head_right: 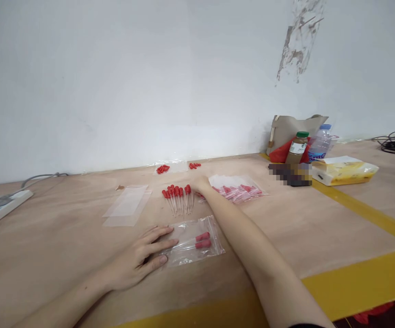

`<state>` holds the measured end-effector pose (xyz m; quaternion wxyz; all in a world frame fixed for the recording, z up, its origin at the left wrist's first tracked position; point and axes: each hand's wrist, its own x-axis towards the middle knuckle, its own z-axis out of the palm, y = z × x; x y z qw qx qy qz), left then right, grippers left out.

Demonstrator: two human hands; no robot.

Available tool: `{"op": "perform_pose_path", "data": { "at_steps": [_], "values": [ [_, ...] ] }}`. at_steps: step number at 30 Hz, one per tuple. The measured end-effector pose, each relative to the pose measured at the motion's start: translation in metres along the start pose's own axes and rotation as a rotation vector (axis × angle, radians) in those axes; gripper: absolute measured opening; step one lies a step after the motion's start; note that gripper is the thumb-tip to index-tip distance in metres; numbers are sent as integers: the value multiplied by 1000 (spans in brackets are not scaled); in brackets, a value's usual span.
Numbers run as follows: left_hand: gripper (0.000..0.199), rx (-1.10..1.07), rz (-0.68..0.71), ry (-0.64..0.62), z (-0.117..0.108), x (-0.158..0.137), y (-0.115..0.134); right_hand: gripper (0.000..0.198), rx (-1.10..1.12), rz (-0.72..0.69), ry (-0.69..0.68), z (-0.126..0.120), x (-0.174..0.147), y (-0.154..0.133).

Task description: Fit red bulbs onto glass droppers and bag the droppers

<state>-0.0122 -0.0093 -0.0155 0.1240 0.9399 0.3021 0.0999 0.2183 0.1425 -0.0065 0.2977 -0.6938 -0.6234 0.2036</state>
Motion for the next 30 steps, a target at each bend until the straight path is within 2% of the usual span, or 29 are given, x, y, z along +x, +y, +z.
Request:
{"op": "perform_pose_path", "data": {
  "at_steps": [3, 6, 7, 9, 12, 14, 17, 21, 24, 28, 30],
  "values": [
    [37, -1, -7, 1, 0, 0, 0, 22, 128, 20, 131, -16, -10, 9],
    [37, 7, -5, -10, -1, -2, 1, 35, 286, -4, 343, -39, -33, 32],
    [37, 10, -6, -16, -1, -2, 1, 36, 461, -34, 468, -46, -43, 42],
    [38, 14, -10, -25, -1, -2, 1, 35, 716, -53, 524, -57, -65, 64],
    [37, 14, -12, -20, -1, -2, 1, 32, 881, -37, 447, -63, -94, 90],
    [37, 12, -8, -10, 0, -1, 0, 35, 935, -10, 419, -61, -107, 97],
    [37, 18, -3, -6, 0, -1, 0, 37, 987, 19, 369, -51, -118, 94],
    [37, 47, -1, -32, -1, -1, 0, 30, 1080, 95, 268, -40, -128, 81],
    [38, 57, 0, -34, -1, 0, 0, 28, 1143, 164, 84, -40, -135, 77],
    [45, 31, -15, -10, -1, 0, 2, 28, 906, 78, -257, -45, -143, 78],
    [47, 26, -28, -8, -2, 0, 2, 28, 761, 7, -332, -46, -144, 78]
  ]
}}
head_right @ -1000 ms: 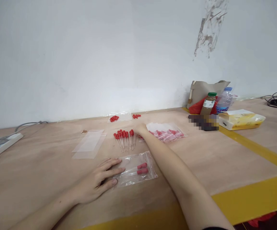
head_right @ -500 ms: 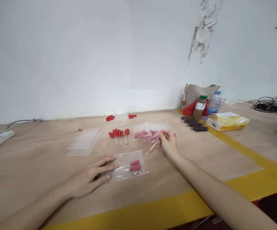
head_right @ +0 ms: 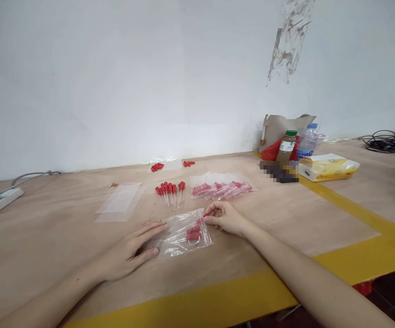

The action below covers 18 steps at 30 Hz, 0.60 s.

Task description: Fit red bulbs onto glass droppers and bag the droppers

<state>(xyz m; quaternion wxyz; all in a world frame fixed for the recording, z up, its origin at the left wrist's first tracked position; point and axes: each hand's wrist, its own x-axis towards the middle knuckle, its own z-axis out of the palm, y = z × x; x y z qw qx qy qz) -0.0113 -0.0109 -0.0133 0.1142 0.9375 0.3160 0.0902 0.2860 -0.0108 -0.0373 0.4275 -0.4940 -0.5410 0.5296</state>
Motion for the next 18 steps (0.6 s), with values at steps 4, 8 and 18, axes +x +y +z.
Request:
{"op": "perform_pose_path", "data": {
  "at_steps": [4, 8, 18],
  "values": [
    [47, 25, 7, 3, -1, 0, 1, 30, -116, -43, 12, 6, 0, 1],
    [46, 24, 24, 24, 0, 0, 1, 37, -120, -34, -124, 8, -3, -2],
    [37, 59, 43, -17, -1, 0, 0, 20, -412, -99, 58, -10, 13, -13]
  ]
}}
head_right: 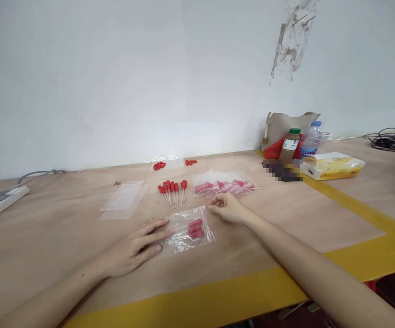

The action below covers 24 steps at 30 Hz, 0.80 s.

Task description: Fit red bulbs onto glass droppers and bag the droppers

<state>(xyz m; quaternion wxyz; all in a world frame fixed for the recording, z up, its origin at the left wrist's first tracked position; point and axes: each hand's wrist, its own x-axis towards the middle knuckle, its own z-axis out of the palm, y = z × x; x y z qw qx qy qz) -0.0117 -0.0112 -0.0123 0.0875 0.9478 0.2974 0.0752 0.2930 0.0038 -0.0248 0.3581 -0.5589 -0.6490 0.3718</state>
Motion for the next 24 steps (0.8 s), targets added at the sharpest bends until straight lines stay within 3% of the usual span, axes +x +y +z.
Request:
{"op": "perform_pose_path", "data": {
  "at_steps": [3, 7, 15, 24],
  "values": [
    [36, -3, 10, 6, -1, 0, 1, 12, -201, -128, 125, 2, 24, -9],
    [36, -23, 8, 17, 0, -1, 3, 9, -375, -51, 250, 22, 62, -29],
    [36, -43, 21, 25, -1, 0, 2, 24, -408, 92, 334, 64, 129, -39],
    [37, -47, 3, 13, 0, 0, 3, 14, -313, 131, 323, 69, 144, -36]
  ]
}}
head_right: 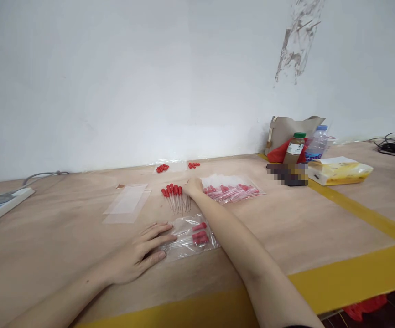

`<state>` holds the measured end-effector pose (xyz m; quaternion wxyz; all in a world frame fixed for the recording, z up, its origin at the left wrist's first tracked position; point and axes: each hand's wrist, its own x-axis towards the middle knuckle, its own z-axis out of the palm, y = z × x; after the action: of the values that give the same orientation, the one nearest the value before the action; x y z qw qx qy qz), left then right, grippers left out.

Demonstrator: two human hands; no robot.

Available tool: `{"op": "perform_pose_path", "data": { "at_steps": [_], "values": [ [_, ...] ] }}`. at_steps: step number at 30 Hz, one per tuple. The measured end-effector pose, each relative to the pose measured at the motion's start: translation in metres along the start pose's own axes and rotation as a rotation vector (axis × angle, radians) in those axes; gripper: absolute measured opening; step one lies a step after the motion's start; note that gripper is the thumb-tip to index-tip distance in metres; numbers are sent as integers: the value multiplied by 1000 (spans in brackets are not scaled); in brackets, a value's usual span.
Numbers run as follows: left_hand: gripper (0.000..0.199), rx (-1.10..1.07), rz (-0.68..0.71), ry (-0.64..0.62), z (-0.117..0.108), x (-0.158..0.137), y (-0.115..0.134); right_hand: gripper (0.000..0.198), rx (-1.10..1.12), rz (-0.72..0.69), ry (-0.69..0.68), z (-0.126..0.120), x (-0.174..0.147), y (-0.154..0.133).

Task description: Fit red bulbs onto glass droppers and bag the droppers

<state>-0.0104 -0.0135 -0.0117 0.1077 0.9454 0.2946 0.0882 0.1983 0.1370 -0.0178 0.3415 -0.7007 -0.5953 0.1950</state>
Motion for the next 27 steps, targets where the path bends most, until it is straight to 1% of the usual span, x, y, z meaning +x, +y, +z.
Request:
{"op": "perform_pose_path", "data": {
  "at_steps": [3, 5, 9, 11, 13, 15, 16, 19, 21, 23, 27],
  "values": [
    [39, 4, -1, -6, 0, 0, 0, 11, 83, 14, 13, -5, -1, -3],
    [42, -2, -5, 1, 0, 0, 0, 10, 165, 11, 15, -13, -5, -5],
    [42, -5, -14, -11, 0, -1, 0, 15, 371, -9, 15, -43, -24, 0],
    [41, -10, -11, -8, 0, -1, 0, 17, 460, -6, 37, -61, -38, 12],
    [40, -26, -5, 13, -1, 0, 0, 15, 536, 3, 78, -77, -52, 29],
    [38, -44, 0, 26, -1, 0, 1, 15, 727, 4, 132, -89, -65, 51],
    [37, -50, 1, 31, -1, 0, 1, 19, 771, -6, 138, -93, -71, 62],
    [37, -51, 0, 32, 0, 0, 1, 28, 828, -23, 188, -97, -84, 89],
    [37, -45, -3, 27, 0, 0, 1, 30, 858, -5, 195, -94, -90, 97],
    [38, -39, -8, 18, -1, -1, 2, 29, 906, 26, 177, -89, -95, 98],
    [38, -35, -19, 17, -2, -1, 2, 23, 1007, 97, 117, -81, -103, 89]
  ]
}}
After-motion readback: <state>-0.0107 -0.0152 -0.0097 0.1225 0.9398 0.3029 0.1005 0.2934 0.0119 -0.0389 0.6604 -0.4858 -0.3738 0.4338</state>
